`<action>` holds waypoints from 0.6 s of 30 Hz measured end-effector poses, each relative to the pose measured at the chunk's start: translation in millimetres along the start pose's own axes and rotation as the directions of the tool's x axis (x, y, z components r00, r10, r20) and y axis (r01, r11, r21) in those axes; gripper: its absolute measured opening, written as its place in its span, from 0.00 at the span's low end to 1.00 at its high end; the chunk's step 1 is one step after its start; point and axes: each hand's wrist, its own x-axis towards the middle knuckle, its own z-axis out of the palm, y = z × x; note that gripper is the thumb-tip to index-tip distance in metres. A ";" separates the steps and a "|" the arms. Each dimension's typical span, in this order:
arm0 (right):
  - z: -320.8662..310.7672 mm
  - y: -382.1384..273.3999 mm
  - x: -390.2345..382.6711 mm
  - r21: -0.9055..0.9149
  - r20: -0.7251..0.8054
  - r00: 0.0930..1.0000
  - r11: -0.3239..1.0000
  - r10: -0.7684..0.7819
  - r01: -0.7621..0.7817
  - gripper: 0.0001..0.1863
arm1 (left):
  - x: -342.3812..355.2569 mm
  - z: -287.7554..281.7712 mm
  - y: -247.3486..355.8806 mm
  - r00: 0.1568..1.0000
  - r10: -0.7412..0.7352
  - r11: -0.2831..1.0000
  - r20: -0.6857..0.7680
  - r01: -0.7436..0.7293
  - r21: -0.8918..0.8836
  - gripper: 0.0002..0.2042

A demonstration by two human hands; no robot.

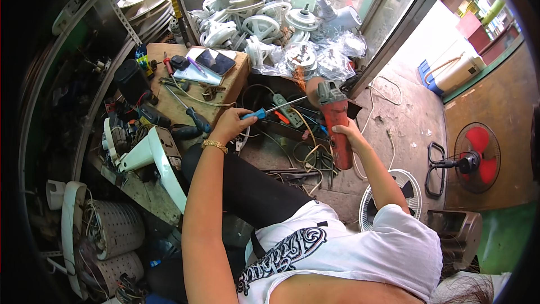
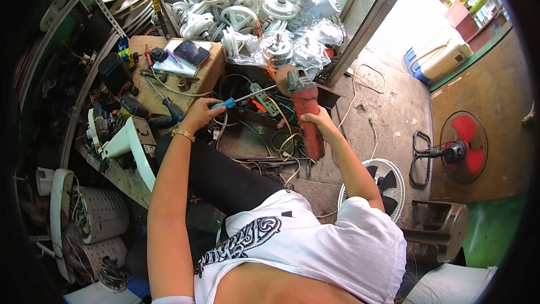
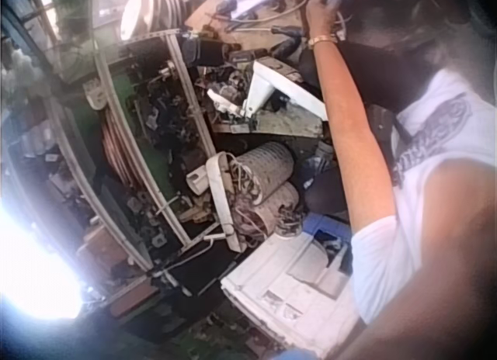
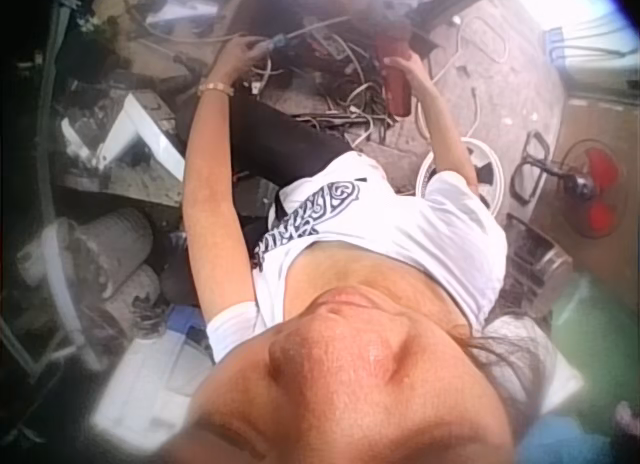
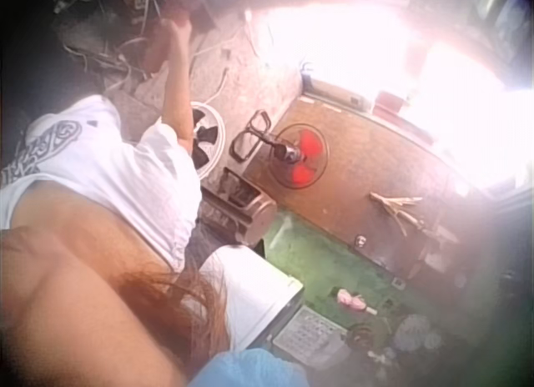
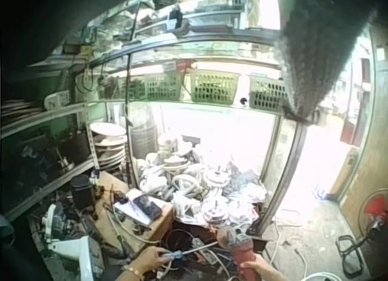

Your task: The person disassembles a fan motor assembly by hand and using a screwdriver to remove screws and wires, then picks up and handles a red angle grinder.

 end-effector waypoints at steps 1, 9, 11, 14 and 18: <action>0.3 -0.4 0.1 0.001 -0.002 1.000 1.000 0.001 -0.001 0.26 | -0.2 -0.4 -0.1 1.000 -0.001 1.000 0.000 0.001 0.005 0.17; 6.4 -2.5 -2.0 0.003 0.006 1.000 1.000 -0.002 0.002 0.26 | -1.5 -1.5 -2.2 1.000 0.004 1.000 -0.003 -0.004 0.022 0.17; 4.7 -1.7 -1.6 -0.006 0.007 1.000 1.000 -0.007 0.007 0.26 | -0.6 -1.3 -1.8 1.000 -0.004 1.000 -0.001 0.004 0.019 0.17; 0.1 -0.8 0.0 0.004 0.000 1.000 1.000 0.001 -0.001 0.26 | 0.0 -1.0 0.6 1.000 -0.012 1.000 0.002 0.012 0.010 0.17; 1.0 0.7 1.3 0.016 0.006 1.000 1.000 -0.008 0.008 0.27 | -0.7 -2.4 -0.4 1.000 0.005 1.000 -0.005 -0.005 0.018 0.18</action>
